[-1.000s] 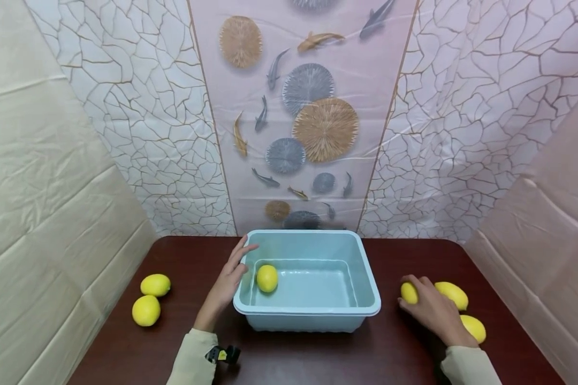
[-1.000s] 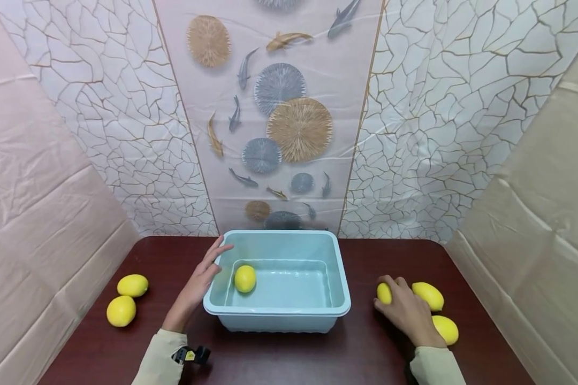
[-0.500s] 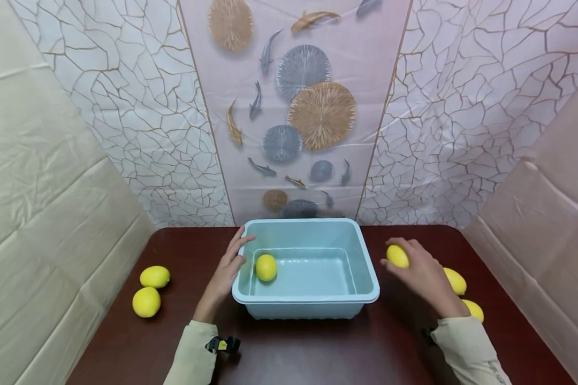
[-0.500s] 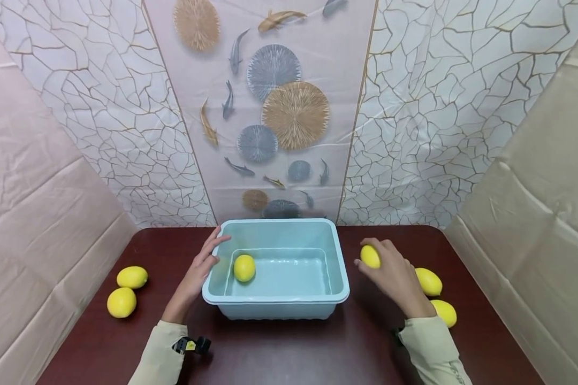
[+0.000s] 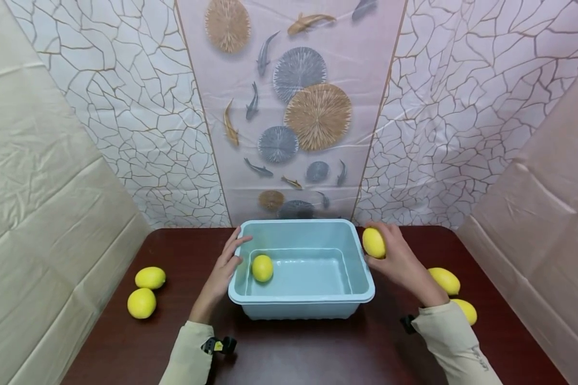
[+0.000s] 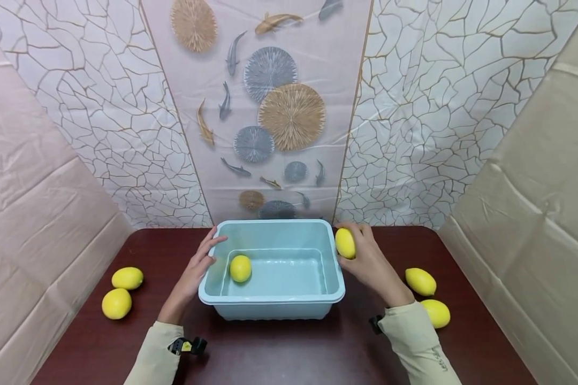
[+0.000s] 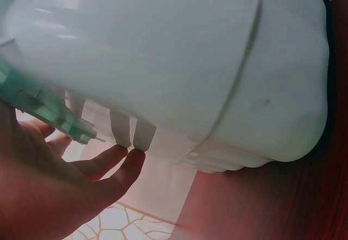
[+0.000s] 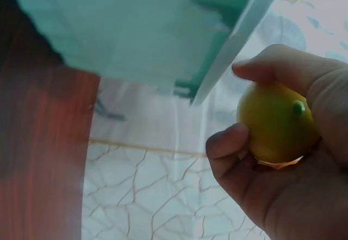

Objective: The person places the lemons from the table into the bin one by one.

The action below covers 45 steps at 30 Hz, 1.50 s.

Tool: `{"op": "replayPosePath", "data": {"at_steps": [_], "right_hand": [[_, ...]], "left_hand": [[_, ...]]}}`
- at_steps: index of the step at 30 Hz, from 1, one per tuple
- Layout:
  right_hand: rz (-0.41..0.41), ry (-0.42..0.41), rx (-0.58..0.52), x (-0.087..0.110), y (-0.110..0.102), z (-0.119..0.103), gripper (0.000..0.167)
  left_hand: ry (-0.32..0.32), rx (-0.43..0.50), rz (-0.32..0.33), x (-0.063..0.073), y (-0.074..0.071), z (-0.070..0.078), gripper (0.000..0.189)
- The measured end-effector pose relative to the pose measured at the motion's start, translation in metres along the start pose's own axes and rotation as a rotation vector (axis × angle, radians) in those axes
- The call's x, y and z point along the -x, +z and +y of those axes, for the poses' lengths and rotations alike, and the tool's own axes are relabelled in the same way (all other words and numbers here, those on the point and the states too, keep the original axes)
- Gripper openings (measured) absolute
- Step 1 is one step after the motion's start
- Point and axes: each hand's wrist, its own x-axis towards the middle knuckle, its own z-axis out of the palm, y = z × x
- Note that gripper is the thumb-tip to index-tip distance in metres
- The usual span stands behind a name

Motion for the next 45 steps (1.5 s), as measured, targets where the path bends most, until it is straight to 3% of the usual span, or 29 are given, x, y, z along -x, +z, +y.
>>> {"op": "replayPosePath", "data": {"at_steps": [12, 20, 34, 40, 45], "right_hand": [[-0.091, 0.01, -0.079, -0.009, 0.008, -0.022, 0.084], [-0.153, -0.017, -0.091, -0.017, 0.013, -0.029, 0.08], [-0.136, -0.09, -0.034, -0.028, 0.039, -0.024, 0.081], [-0.177, -0.143, 0.05, -0.025, 0.053, -0.021, 0.08], [-0.218, -0.235, 0.235, -0.026, 0.061, -0.023, 0.075]], "left_hand": [[-0.012, 0.002, -0.01, -0.002, 0.003, -0.004, 0.051], [-0.016, -0.008, -0.001, -0.003, 0.002, -0.001, 0.051], [0.004, -0.014, -0.014, -0.006, -0.001, -0.001, 0.051], [0.011, -0.013, -0.026, -0.004, -0.001, -0.002, 0.051], [0.018, -0.018, -0.02, -0.001, -0.003, -0.002, 0.051]]}}
